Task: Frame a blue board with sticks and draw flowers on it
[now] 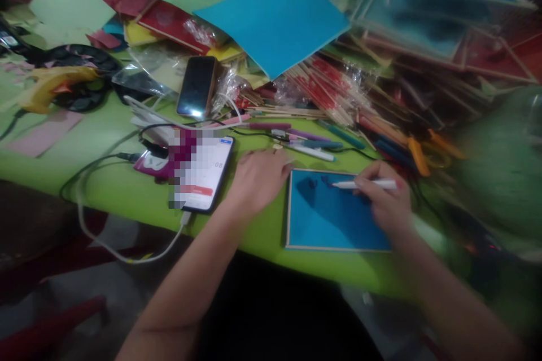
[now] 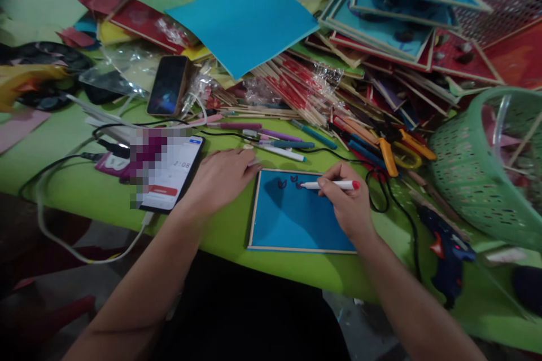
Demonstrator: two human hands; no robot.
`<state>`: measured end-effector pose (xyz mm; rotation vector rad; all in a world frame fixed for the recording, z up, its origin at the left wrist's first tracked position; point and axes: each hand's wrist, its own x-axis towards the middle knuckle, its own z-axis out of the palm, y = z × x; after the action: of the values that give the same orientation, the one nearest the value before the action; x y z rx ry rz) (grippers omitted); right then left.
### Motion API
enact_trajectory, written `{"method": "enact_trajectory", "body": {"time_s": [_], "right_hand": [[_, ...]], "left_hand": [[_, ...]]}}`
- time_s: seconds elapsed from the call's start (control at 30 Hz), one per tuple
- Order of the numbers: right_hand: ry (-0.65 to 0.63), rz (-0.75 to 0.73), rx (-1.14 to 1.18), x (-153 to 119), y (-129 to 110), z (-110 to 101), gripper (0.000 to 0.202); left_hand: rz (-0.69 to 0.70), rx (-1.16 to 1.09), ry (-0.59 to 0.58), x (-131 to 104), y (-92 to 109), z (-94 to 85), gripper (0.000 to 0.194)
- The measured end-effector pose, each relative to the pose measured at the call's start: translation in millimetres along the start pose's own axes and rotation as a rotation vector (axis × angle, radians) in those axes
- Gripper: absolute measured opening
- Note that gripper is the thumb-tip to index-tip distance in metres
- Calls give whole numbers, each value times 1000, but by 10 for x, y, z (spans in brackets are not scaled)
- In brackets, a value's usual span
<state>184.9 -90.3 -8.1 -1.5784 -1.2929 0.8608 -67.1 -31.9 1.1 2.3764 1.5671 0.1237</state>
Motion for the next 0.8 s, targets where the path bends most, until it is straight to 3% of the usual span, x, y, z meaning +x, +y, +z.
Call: {"method": "enact_trajectory", "body": {"time_s": [0.17,0.8], "right_hand": [[53,3,-12,18,-9,-7,14],[51,1,0,26,-12,0,13]], "left_hand": [[-3,2,2,0,12,-17,25],[-6,0,-13,10,2,-6,26]]}}
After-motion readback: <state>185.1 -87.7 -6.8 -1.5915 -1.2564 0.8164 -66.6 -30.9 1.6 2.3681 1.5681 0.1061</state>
